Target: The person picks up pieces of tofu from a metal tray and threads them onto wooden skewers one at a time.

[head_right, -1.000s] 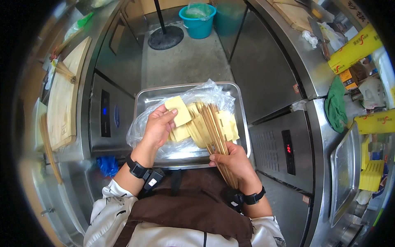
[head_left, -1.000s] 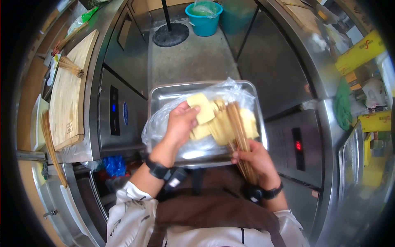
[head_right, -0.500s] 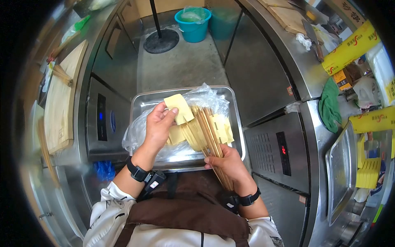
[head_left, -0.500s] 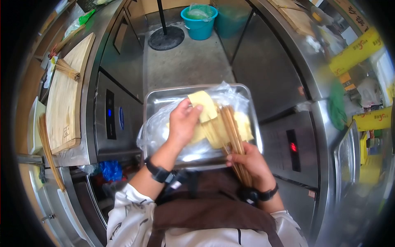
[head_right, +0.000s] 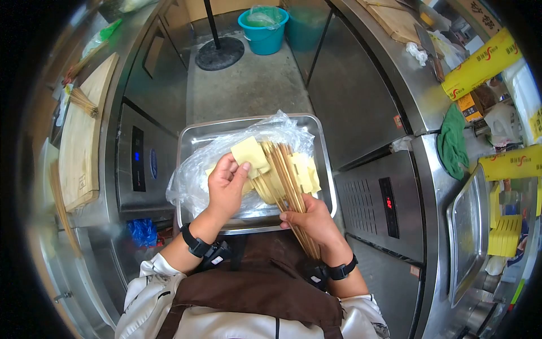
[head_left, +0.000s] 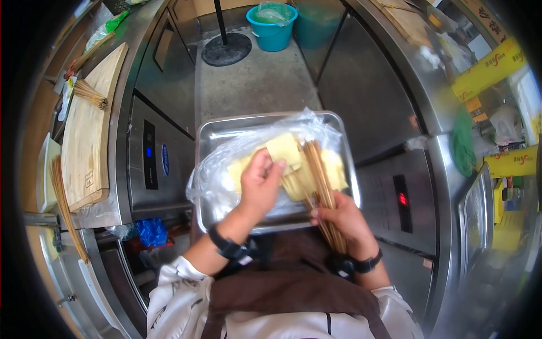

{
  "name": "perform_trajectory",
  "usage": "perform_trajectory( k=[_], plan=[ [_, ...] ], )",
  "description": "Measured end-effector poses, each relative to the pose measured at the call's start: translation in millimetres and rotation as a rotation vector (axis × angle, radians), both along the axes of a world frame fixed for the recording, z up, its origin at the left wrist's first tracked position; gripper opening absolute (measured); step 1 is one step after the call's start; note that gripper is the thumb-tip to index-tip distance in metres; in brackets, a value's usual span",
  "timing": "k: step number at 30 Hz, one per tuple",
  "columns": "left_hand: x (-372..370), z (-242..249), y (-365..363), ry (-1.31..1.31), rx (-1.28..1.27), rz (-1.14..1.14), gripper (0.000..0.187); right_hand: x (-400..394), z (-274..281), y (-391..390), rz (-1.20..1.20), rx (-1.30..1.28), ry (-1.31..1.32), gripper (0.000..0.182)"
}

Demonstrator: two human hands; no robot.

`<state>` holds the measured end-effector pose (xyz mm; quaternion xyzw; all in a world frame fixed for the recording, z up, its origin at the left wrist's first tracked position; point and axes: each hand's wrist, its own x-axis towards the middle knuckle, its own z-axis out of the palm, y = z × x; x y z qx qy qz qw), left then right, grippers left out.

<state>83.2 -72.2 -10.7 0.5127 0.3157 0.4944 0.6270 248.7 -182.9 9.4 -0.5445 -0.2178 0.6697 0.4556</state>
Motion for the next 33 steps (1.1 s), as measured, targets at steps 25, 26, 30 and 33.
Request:
perform_trajectory(
  k=[25,26,30,33],
  plan=[
    [1,7,-4,0.123,-0.354,-0.071,0.033,1,-1,0,-0.013,0.0,0.033,0.025],
    [1,8,-4,0.137,-0.333,-0.078,0.034,2,-2,0,-0.016,0.003,0.042,0.025],
    [9,21,-3,-0.053,-0.415,0.061,0.039,1,0,1,-0.01,0.002,0.042,0.026],
    [9,26,3,-0.12,-0.493,0.078,0.037,1,1,0,-0.007,-0.003,0.037,0.026]
  ],
)
